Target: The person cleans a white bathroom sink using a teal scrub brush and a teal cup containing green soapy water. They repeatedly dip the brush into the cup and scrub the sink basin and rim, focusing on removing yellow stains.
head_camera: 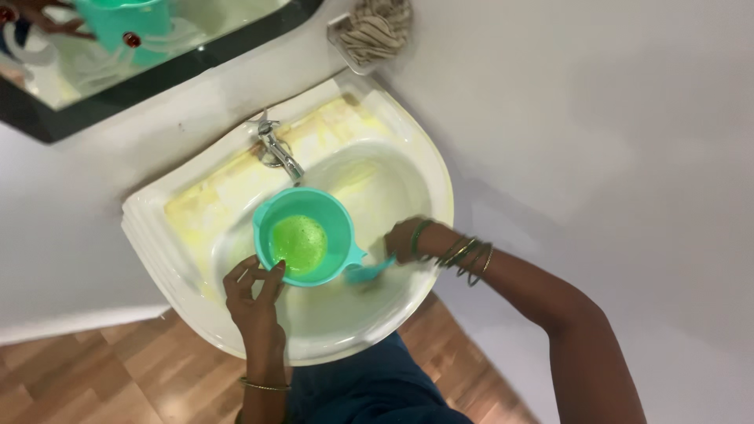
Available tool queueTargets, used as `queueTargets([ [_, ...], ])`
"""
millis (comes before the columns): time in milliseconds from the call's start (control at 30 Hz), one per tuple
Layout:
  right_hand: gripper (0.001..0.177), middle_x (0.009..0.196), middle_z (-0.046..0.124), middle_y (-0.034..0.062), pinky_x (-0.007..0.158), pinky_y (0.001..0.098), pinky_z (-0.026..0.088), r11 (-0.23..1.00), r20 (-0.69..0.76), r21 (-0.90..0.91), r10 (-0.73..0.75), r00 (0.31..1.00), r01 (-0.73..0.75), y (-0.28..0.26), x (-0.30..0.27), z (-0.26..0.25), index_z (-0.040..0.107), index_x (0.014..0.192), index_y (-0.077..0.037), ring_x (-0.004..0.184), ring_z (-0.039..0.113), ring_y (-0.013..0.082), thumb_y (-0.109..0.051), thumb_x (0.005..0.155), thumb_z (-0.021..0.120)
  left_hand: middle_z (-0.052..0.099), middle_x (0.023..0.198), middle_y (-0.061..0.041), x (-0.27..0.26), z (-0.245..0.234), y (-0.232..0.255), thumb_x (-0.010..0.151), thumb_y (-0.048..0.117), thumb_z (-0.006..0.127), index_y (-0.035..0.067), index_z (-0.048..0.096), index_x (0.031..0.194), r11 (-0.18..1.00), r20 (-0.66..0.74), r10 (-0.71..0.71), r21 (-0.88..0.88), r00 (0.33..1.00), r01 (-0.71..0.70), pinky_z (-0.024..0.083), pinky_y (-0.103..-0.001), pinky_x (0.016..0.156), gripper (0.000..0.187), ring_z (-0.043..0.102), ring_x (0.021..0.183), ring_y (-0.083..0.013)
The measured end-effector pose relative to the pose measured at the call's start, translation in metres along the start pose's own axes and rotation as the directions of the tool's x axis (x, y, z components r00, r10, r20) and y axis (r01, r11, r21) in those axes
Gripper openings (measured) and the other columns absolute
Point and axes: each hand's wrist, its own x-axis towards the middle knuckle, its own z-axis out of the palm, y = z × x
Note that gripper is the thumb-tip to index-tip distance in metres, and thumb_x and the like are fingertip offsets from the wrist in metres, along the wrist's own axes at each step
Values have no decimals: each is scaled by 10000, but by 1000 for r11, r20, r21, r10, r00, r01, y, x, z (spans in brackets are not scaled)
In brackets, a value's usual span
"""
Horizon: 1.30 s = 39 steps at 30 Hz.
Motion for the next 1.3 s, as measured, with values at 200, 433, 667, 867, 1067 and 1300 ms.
queueTargets([
  [200, 380, 1173, 738, 100, 913, 475, 533, 904, -134, 426, 24, 991, 35, -52, 31, 42, 724, 1216, -212, 1055, 693, 330, -466, 946, 643, 597, 1414, -119, 25, -26, 33, 837, -33, 750, -9, 632, 765, 985, 187, 104, 113, 977, -127, 638, -334, 883, 140, 597, 1290, -235],
  [433, 320, 985, 747, 123, 667, 439, 564, 882, -627, 199, 450, 636, -427, 61, 53, 60, 711, 1227, -239, 821, 745, 293, -219, 932, 588, 549, 1525, -151, 46, -39, 47, 840, -27, 731, -3, 675, 810, 997, 301, 29, 53, 953, -47, 624, -354, 853, 67, 637, 1282, -243],
  [667, 220, 859, 735, 154, 649, 466, 582, 888, -498, 250, 460, 735, -386, -29, 101, 97, 713, 1024, -20, 792, 725, 315, -166, 955, 564, 519, 1380, -78, 42, -32, 55, 833, -49, 729, 1, 698, 1026, 998, 288, 9, 60, 958, -27, 625, -342, 856, 201, 673, 1107, -210],
  [867, 387, 1067, 743, 92, 840, 487, 544, 899, -162, 438, 76, 984, 2, -90, 8, 70, 734, 1223, -276, 946, 706, 333, -248, 874, 572, 631, 1035, -98, 50, -31, 49, 843, -24, 765, 41, 543, 1359, 998, 313, -39, 58, 949, 21, 664, -325, 881, 566, 680, 1095, -187],
  [1067, 239, 917, 727, 113, 661, 411, 551, 791, -431, 232, 605, 669, -566, -19, -13, 66, 759, 1117, -128, 796, 730, 277, -189, 930, 624, 598, 1174, -151, 57, -28, 23, 849, -8, 765, 84, 604, 1250, 987, 366, -158, 44, 917, 153, 608, -372, 858, 441, 633, 1085, -236],
  [1300, 476, 963, 657, 117, 489, 380, 511, 695, -697, 356, 643, 318, -624, -23, -38, 96, 631, 1365, -188, 606, 686, 248, -154, 890, 627, 625, 1273, -66, 52, -27, 26, 850, 47, 753, -40, 557, 1186, 967, 383, -250, 140, 889, 211, 634, -392, 893, 398, 662, 1108, -210],
])
